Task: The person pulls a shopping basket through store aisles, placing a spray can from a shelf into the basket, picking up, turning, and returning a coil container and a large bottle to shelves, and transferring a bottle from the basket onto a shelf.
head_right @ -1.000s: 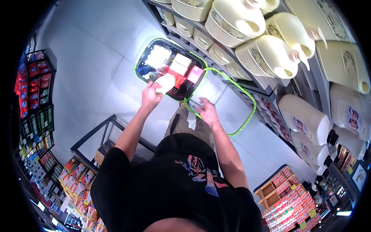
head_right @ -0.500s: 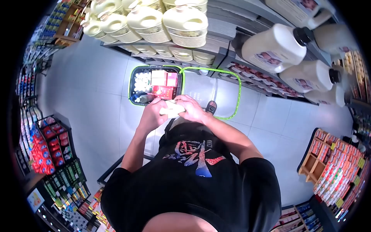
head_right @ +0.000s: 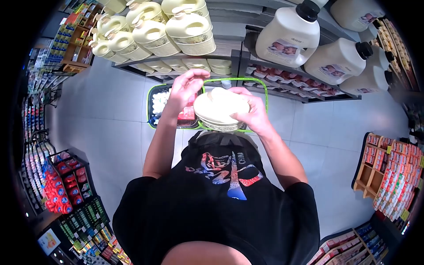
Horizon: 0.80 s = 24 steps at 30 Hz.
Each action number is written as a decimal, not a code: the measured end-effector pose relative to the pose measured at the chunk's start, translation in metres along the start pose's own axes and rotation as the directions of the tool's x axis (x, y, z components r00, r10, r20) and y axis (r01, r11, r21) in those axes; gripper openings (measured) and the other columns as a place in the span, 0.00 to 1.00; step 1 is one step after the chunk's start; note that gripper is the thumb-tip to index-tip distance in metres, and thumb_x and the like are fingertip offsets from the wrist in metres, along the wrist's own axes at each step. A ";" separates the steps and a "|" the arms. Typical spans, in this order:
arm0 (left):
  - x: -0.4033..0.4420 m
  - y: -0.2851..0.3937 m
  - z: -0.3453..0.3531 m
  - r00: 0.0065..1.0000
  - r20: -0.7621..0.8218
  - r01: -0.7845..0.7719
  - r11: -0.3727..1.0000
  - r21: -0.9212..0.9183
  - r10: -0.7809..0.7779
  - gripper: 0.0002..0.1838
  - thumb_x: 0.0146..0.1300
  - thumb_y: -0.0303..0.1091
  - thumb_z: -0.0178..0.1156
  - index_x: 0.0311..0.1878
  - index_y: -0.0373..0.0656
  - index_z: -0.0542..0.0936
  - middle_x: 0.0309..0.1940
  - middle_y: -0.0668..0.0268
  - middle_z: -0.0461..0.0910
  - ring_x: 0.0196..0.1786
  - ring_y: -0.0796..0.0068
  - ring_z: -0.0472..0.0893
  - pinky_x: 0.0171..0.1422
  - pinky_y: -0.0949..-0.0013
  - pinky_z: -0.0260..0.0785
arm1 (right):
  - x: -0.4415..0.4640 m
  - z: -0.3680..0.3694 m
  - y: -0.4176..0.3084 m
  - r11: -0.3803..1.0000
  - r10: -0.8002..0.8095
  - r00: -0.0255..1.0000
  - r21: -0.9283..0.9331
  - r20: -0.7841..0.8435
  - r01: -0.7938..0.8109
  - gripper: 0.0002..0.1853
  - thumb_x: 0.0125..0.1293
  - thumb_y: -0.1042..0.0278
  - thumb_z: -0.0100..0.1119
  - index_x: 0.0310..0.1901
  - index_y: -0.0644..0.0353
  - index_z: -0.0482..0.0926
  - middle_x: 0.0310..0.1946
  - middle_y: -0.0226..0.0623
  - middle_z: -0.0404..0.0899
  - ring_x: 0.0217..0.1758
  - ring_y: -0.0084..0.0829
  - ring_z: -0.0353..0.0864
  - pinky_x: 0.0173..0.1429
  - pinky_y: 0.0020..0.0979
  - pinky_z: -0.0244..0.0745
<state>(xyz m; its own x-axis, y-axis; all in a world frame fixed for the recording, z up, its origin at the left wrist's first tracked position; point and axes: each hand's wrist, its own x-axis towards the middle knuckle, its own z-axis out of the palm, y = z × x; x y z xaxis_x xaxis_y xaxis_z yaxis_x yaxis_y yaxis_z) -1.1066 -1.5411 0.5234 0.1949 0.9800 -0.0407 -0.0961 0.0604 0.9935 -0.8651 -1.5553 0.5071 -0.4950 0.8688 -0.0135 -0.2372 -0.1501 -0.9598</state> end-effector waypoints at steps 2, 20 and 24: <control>0.012 -0.041 -0.009 0.999 -0.040 -0.017 0.999 -0.044 0.016 0.18 0.68 0.40 0.53 0.52 0.35 0.78 0.46 0.63 0.81 0.49 0.72 0.79 0.57 0.69 0.69 | -0.004 0.004 -0.015 0.992 -0.004 0.999 0.123 -0.052 0.010 0.21 0.45 0.81 0.63 0.45 0.70 0.81 0.52 0.38 0.75 0.56 0.29 0.73 0.61 0.29 0.68; -0.068 -0.115 0.005 0.916 0.363 0.400 0.407 -0.821 -0.169 0.40 0.68 0.64 0.41 0.72 0.42 0.59 0.68 0.53 0.64 0.68 0.56 0.67 0.70 0.52 0.62 | 0.018 0.022 -0.025 0.953 -0.010 0.961 0.289 -0.276 0.093 0.23 0.61 0.67 0.60 0.57 0.65 0.70 0.49 0.39 0.77 0.52 0.27 0.77 0.59 0.28 0.71; -0.067 -0.112 -0.003 0.918 0.365 0.393 0.474 -0.788 -0.155 0.44 0.64 0.68 0.45 0.71 0.41 0.60 0.67 0.53 0.65 0.67 0.55 0.68 0.69 0.52 0.63 | 0.011 0.019 -0.004 0.931 -0.009 0.988 0.360 -0.156 0.065 0.36 0.56 0.63 0.64 0.64 0.66 0.63 0.56 0.40 0.73 0.58 0.29 0.74 0.63 0.30 0.67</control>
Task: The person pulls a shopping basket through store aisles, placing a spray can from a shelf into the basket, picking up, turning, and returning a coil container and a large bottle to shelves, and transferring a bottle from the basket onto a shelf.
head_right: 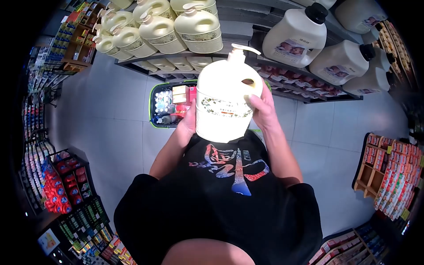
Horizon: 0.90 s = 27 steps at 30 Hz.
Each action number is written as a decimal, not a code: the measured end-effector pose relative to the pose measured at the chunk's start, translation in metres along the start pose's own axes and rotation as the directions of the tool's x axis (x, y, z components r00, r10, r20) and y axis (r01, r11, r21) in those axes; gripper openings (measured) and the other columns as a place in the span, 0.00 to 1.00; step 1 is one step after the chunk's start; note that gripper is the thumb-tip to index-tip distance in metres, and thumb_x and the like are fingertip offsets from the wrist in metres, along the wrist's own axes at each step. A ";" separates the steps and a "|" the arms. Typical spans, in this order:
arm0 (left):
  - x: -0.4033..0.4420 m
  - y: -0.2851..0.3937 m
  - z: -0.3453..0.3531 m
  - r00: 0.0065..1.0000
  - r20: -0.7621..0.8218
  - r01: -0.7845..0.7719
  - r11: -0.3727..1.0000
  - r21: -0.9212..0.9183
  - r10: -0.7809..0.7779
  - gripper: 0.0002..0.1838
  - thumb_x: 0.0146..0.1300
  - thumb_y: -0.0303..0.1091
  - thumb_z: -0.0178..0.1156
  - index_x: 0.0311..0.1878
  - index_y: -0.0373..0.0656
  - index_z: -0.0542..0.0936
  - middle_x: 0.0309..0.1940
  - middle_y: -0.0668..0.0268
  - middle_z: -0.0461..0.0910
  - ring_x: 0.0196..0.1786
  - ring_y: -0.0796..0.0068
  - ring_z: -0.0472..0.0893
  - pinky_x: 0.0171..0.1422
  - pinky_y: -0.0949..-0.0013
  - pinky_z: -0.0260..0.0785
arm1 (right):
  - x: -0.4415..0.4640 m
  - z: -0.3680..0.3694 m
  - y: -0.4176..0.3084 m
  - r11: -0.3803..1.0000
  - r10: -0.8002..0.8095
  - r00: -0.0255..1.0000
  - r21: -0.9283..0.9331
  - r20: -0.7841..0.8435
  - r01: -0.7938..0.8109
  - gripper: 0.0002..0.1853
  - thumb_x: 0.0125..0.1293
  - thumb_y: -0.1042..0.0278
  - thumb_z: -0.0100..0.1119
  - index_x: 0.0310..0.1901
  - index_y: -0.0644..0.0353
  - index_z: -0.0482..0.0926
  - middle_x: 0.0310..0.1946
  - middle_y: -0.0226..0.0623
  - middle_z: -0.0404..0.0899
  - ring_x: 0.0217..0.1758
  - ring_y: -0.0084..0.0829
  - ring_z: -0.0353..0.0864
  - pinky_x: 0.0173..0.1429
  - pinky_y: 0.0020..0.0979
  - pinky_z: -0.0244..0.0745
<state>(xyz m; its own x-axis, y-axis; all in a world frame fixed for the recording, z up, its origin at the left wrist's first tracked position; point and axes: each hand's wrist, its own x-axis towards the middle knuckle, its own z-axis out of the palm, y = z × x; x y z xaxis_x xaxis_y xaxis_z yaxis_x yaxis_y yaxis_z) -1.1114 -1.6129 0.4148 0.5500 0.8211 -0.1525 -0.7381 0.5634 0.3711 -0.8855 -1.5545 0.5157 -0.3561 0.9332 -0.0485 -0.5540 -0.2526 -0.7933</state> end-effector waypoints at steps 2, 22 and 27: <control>0.000 0.004 -0.001 1.000 -0.016 0.026 1.000 0.010 -0.026 0.46 0.62 0.68 0.48 0.71 0.39 0.60 0.67 0.52 0.66 0.67 0.56 0.69 0.69 0.53 0.64 | -0.005 -0.014 0.018 0.997 0.066 0.998 -0.028 0.013 -0.066 0.43 0.51 0.58 0.68 0.66 0.67 0.59 0.58 0.43 0.72 0.61 0.33 0.74 0.65 0.34 0.69; 0.003 0.024 0.004 0.994 -0.010 0.112 0.966 0.233 -0.112 0.50 0.44 0.42 0.72 0.70 0.36 0.59 0.63 0.54 0.70 0.63 0.61 0.73 0.68 0.60 0.66 | -0.002 -0.003 0.024 0.992 0.125 0.992 0.031 -0.010 -0.125 0.36 0.52 0.69 0.68 0.62 0.71 0.64 0.53 0.45 0.76 0.54 0.32 0.79 0.61 0.34 0.73; 0.003 0.025 0.008 0.992 -0.030 0.126 0.965 0.231 -0.122 0.50 0.44 0.41 0.71 0.70 0.36 0.58 0.63 0.53 0.70 0.63 0.60 0.73 0.68 0.61 0.66 | -0.004 -0.006 0.026 0.992 0.120 0.993 0.033 -0.016 -0.119 0.35 0.53 0.68 0.68 0.62 0.70 0.64 0.53 0.45 0.76 0.54 0.32 0.78 0.60 0.33 0.73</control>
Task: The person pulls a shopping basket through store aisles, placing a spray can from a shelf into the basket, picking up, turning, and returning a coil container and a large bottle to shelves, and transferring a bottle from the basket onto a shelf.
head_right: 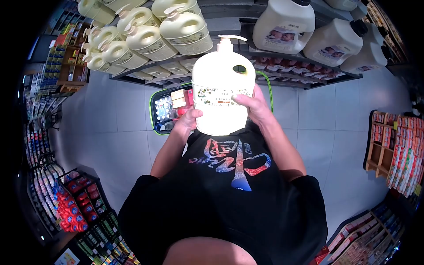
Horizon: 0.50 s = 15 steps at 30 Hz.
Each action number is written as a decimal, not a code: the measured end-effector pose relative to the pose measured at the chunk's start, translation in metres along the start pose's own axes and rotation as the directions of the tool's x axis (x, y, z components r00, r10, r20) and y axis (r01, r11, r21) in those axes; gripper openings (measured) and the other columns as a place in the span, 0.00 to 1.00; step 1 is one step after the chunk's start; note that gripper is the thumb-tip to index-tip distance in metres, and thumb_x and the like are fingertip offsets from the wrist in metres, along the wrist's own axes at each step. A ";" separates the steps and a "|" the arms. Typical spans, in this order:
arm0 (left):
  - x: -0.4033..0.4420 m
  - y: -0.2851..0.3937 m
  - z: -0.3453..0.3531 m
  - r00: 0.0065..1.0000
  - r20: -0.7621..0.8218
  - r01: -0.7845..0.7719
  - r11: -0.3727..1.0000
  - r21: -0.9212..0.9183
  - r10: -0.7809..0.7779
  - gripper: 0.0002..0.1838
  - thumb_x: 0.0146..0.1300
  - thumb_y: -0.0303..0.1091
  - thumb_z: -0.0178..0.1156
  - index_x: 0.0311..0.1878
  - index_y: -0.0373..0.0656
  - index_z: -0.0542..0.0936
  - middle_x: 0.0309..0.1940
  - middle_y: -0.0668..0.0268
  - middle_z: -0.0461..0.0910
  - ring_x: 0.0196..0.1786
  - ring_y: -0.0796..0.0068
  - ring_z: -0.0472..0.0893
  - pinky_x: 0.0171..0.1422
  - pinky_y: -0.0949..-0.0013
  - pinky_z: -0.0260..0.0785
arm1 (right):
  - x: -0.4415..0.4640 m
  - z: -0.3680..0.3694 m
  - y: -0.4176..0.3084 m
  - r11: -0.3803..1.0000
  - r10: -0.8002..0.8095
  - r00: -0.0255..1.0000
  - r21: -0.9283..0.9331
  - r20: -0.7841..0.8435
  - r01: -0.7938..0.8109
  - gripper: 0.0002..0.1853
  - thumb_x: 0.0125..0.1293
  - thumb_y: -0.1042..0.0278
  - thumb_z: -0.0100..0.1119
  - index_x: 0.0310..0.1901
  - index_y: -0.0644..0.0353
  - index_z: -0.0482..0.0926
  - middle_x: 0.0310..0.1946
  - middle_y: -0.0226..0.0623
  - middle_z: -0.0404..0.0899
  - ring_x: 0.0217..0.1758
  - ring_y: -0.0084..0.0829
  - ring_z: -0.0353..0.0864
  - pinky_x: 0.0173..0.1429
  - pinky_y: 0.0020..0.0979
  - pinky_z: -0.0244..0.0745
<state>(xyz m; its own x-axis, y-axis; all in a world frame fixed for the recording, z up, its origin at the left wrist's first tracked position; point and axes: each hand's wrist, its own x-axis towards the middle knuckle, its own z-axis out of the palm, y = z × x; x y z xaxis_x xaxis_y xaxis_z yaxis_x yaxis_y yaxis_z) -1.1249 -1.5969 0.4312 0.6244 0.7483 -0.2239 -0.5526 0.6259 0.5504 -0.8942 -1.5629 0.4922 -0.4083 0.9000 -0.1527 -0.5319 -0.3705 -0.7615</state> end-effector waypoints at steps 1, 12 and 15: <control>0.001 -0.001 -0.002 1.000 -0.013 0.009 1.000 0.002 -0.009 0.50 0.44 0.41 0.71 0.70 0.36 0.58 0.63 0.53 0.70 0.63 0.59 0.73 0.68 0.61 0.66 | 0.000 0.000 -0.001 1.000 0.002 1.000 -0.005 -0.009 -0.002 0.35 0.53 0.68 0.68 0.62 0.70 0.64 0.53 0.45 0.76 0.54 0.32 0.79 0.60 0.33 0.73; 0.004 0.005 0.010 0.999 -0.024 0.028 1.000 0.013 -0.028 0.50 0.44 0.42 0.70 0.70 0.34 0.58 0.63 0.51 0.69 0.64 0.59 0.72 0.67 0.62 0.67 | -0.003 0.003 -0.002 1.000 -0.023 0.998 0.000 -0.062 0.023 0.32 0.54 0.68 0.67 0.60 0.69 0.66 0.51 0.44 0.78 0.52 0.30 0.80 0.59 0.31 0.74; 0.004 0.004 0.010 0.999 -0.023 0.035 0.999 0.009 -0.034 0.49 0.45 0.43 0.69 0.69 0.34 0.58 0.63 0.51 0.69 0.63 0.59 0.73 0.67 0.62 0.67 | -0.003 0.001 0.000 1.000 -0.025 0.998 -0.005 -0.064 0.025 0.32 0.54 0.68 0.67 0.59 0.69 0.67 0.51 0.43 0.78 0.52 0.30 0.80 0.58 0.31 0.75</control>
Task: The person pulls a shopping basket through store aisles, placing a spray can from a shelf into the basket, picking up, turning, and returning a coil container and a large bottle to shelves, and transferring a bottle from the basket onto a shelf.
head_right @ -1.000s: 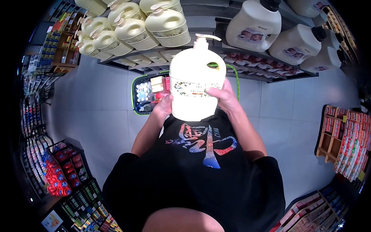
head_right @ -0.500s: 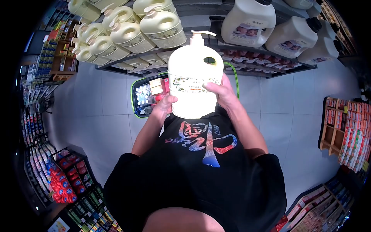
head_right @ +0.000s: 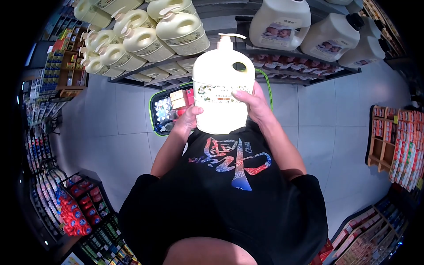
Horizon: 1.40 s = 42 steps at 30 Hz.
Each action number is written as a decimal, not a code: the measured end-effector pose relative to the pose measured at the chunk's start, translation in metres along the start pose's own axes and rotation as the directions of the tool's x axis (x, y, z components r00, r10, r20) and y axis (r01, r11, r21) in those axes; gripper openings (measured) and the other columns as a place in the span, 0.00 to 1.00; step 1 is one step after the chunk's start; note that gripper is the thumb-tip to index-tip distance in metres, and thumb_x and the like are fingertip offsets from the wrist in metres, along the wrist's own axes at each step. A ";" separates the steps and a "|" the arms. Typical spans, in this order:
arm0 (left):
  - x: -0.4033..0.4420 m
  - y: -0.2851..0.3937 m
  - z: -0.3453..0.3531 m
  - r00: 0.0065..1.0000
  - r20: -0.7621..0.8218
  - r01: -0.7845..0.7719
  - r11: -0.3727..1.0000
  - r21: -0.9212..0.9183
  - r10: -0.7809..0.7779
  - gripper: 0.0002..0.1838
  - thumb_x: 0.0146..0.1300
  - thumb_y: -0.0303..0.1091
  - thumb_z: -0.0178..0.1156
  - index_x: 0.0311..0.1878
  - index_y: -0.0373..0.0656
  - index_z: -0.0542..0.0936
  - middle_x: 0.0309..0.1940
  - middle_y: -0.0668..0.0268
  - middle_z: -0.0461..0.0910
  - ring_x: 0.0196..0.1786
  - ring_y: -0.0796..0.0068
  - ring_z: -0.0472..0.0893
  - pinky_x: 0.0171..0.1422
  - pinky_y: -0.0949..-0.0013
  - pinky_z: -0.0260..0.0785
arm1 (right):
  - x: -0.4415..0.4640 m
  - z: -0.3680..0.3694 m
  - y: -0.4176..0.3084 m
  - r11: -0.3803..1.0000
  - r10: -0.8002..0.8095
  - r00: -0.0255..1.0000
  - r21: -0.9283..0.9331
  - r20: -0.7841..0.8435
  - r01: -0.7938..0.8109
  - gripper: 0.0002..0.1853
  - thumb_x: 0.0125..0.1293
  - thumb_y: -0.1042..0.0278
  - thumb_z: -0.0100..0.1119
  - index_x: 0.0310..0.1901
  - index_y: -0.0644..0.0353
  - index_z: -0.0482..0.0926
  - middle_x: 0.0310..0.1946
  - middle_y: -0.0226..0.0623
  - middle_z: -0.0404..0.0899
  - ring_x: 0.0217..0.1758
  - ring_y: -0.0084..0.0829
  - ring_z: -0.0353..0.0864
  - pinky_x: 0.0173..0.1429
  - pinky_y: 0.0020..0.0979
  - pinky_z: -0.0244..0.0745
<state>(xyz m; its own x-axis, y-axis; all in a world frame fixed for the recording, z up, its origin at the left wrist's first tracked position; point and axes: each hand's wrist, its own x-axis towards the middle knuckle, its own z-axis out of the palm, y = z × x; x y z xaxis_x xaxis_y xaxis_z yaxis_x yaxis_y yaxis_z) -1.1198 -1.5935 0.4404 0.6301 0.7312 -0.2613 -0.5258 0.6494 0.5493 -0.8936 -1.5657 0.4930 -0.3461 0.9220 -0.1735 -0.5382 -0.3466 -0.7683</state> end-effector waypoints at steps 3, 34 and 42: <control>0.000 -0.002 -0.002 1.000 -0.014 0.005 1.000 -0.001 -0.005 0.49 0.44 0.42 0.69 0.69 0.34 0.58 0.63 0.51 0.69 0.63 0.59 0.73 0.67 0.61 0.67 | -0.001 -0.001 0.000 1.000 0.008 1.000 -0.004 -0.011 -0.008 0.32 0.54 0.68 0.67 0.59 0.69 0.67 0.51 0.44 0.78 0.52 0.30 0.80 0.58 0.31 0.75; 0.030 0.005 0.029 0.989 0.092 0.138 0.960 -0.244 -0.119 0.34 0.73 0.56 0.37 0.69 0.37 0.61 0.65 0.53 0.68 0.65 0.60 0.71 0.70 0.58 0.64 | -0.028 -0.056 0.015 0.959 -0.160 0.985 0.225 -0.059 0.169 0.45 0.47 0.64 0.71 0.67 0.65 0.59 0.60 0.47 0.72 0.60 0.44 0.76 0.64 0.44 0.73; 0.044 -0.014 0.012 0.918 0.177 0.396 0.796 -0.458 -0.355 0.26 0.72 0.45 0.47 0.66 0.37 0.66 0.63 0.53 0.71 0.62 0.63 0.75 0.67 0.57 0.68 | -0.035 -0.001 -0.023 0.965 -0.230 0.973 -0.122 0.030 0.232 0.50 0.30 0.68 0.76 0.62 0.69 0.65 0.54 0.41 0.76 0.56 0.36 0.76 0.63 0.34 0.69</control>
<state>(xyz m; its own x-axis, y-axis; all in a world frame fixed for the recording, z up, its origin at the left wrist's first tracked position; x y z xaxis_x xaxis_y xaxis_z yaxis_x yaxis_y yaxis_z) -1.0775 -1.5733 0.4308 0.8661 0.4038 -0.2947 -0.4307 0.9020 -0.0300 -0.8682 -1.5901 0.5165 -0.2356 0.9715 0.0264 -0.5056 -0.0993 -0.8570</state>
